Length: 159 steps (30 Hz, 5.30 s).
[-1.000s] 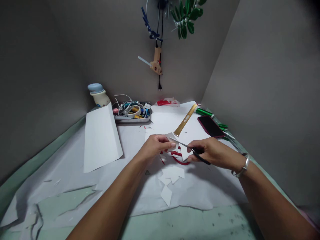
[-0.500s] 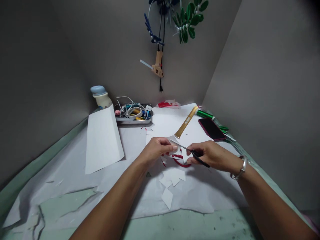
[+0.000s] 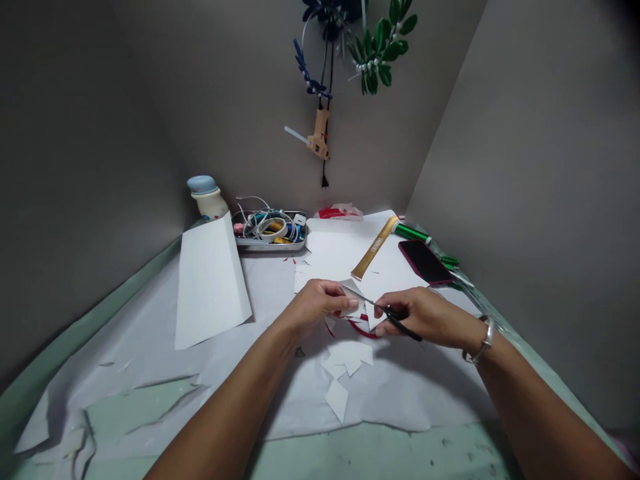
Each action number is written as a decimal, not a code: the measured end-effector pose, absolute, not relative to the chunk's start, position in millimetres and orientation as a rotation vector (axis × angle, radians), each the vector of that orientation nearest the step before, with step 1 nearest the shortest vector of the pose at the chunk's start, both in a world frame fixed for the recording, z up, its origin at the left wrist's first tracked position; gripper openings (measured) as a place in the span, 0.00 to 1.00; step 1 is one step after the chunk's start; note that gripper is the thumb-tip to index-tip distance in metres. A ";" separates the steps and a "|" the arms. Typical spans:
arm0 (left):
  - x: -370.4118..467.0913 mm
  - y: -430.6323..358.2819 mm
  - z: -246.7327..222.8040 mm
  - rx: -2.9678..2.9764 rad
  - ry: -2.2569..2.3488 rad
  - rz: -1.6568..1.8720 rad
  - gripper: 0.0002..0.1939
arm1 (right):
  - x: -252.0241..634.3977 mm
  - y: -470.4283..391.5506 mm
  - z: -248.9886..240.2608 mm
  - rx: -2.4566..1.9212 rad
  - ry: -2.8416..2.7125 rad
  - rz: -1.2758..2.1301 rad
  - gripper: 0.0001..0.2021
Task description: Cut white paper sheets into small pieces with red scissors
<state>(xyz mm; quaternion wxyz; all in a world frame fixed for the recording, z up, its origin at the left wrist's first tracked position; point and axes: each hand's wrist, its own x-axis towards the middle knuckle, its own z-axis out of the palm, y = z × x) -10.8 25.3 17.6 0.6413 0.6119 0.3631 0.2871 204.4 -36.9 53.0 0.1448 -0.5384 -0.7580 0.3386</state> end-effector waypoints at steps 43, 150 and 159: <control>1.8 16.6 12.7 1.258 0.780 0.735 0.15 | 173.5 -26.1 27.1 -1.310 -1.495 0.906 0.11; 6.7 14.5 19.7 1.040 0.715 0.878 0.08 | 223.8 -38.4 70.6 -1.530 -2.127 1.217 0.17; 5.5 16.3 17.4 1.036 0.725 0.862 0.09 | 224.1 -37.5 68.6 -1.513 -2.123 1.209 0.16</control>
